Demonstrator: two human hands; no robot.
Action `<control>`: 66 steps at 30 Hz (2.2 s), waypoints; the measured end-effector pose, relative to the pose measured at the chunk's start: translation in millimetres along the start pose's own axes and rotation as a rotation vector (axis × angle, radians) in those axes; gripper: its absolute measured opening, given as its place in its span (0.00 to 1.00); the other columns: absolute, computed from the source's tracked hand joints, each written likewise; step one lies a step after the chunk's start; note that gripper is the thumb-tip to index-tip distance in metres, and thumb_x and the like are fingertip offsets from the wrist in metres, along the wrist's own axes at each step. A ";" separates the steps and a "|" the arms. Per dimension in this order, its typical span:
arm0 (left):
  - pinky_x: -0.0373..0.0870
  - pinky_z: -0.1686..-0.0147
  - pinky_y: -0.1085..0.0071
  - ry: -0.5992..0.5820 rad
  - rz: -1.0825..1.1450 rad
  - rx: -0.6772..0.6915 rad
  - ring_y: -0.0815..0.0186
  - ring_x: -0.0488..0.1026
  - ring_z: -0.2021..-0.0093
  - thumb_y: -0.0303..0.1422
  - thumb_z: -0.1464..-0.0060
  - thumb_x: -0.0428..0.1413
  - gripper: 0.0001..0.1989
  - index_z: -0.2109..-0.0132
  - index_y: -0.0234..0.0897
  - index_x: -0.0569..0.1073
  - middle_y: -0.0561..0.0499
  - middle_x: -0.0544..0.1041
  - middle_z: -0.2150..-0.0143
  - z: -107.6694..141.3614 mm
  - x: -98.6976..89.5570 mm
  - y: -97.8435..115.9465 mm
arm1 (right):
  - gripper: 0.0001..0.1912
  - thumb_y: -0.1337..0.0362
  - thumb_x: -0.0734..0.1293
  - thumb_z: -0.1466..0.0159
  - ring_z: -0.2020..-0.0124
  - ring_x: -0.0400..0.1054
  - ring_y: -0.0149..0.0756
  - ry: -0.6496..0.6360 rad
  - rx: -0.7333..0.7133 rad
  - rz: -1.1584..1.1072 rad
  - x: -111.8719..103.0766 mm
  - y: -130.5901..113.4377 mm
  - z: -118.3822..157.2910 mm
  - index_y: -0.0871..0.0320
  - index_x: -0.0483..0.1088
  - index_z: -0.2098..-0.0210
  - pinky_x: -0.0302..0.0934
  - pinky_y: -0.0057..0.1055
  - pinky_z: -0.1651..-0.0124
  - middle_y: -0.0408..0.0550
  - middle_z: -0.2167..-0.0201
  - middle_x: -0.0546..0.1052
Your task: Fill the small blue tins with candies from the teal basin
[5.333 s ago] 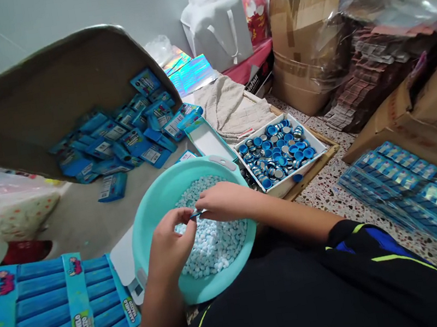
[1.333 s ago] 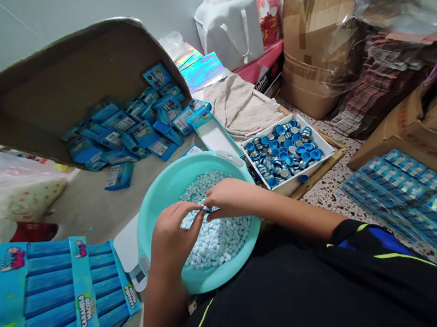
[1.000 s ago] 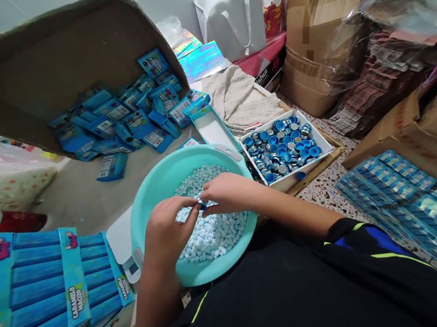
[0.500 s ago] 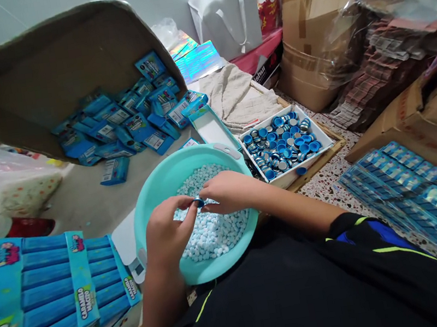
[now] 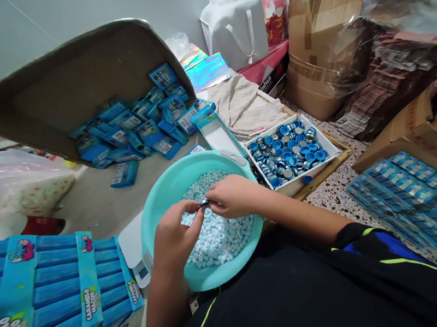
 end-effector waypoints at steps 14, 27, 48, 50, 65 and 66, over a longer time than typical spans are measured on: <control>0.71 0.63 0.68 -0.051 0.004 0.002 0.64 0.78 0.63 0.31 0.39 0.58 0.03 0.57 0.39 0.73 0.53 0.80 0.64 0.8 6.8 0.3 | 0.12 0.62 0.63 0.30 0.69 0.66 0.33 0.022 0.023 0.044 2.0 1.7 -1.4 0.60 0.75 0.65 0.48 0.33 0.67 0.48 0.66 0.78; 0.64 0.64 0.67 -0.094 -0.064 -0.075 0.63 0.75 0.64 0.31 0.40 0.57 0.02 0.60 0.40 0.71 0.54 0.79 0.66 1.5 9.7 2.3 | 0.14 0.65 0.63 0.32 0.72 0.66 0.34 0.020 -0.008 0.059 0.6 -2.5 -2.9 0.60 0.78 0.70 0.51 0.34 0.67 0.50 0.69 0.79; 0.51 0.68 0.67 -0.381 -0.221 -0.224 0.65 0.68 0.68 0.35 0.36 0.50 0.14 0.70 0.38 0.70 0.50 0.76 0.68 5.6 35.5 -9.5 | 0.14 0.64 0.63 0.32 0.72 0.67 0.35 -0.047 -0.021 0.104 10.8 -0.1 -4.4 0.61 0.78 0.69 0.51 0.34 0.68 0.51 0.68 0.80; 0.51 0.69 0.68 -0.365 -0.218 -0.236 0.65 0.68 0.68 0.34 0.36 0.50 0.14 0.70 0.38 0.70 0.50 0.76 0.69 5.3 33.3 -10.4 | 0.14 0.63 0.63 0.32 0.72 0.67 0.35 -0.034 -0.022 0.098 10.2 0.1 -3.6 0.60 0.78 0.69 0.51 0.34 0.68 0.50 0.67 0.79; 0.50 0.71 0.69 -0.333 -0.222 -0.395 0.63 0.70 0.70 0.34 0.35 0.49 0.14 0.70 0.39 0.70 0.50 0.78 0.68 8.3 26.2 -28.5 | 0.13 0.54 0.73 0.38 0.60 0.71 0.39 -0.106 -0.122 0.003 20.9 -4.1 1.8 0.54 0.80 0.58 0.61 0.35 0.58 0.51 0.49 0.75; 0.51 0.71 0.69 -0.355 -0.223 -0.369 0.63 0.71 0.69 0.33 0.35 0.49 0.13 0.69 0.39 0.71 0.49 0.78 0.67 8.1 28.7 -26.4 | 0.13 0.55 0.73 0.38 0.59 0.71 0.40 -0.116 -0.136 0.005 22.0 -5.2 2.0 0.54 0.81 0.57 0.62 0.36 0.56 0.52 0.47 0.75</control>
Point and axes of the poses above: each hand's wrist, its own z-axis away from the middle knuckle, its own x-axis out of the palm, y = z × x, the point moved 9 cm from there along -z, towards the middle knuckle
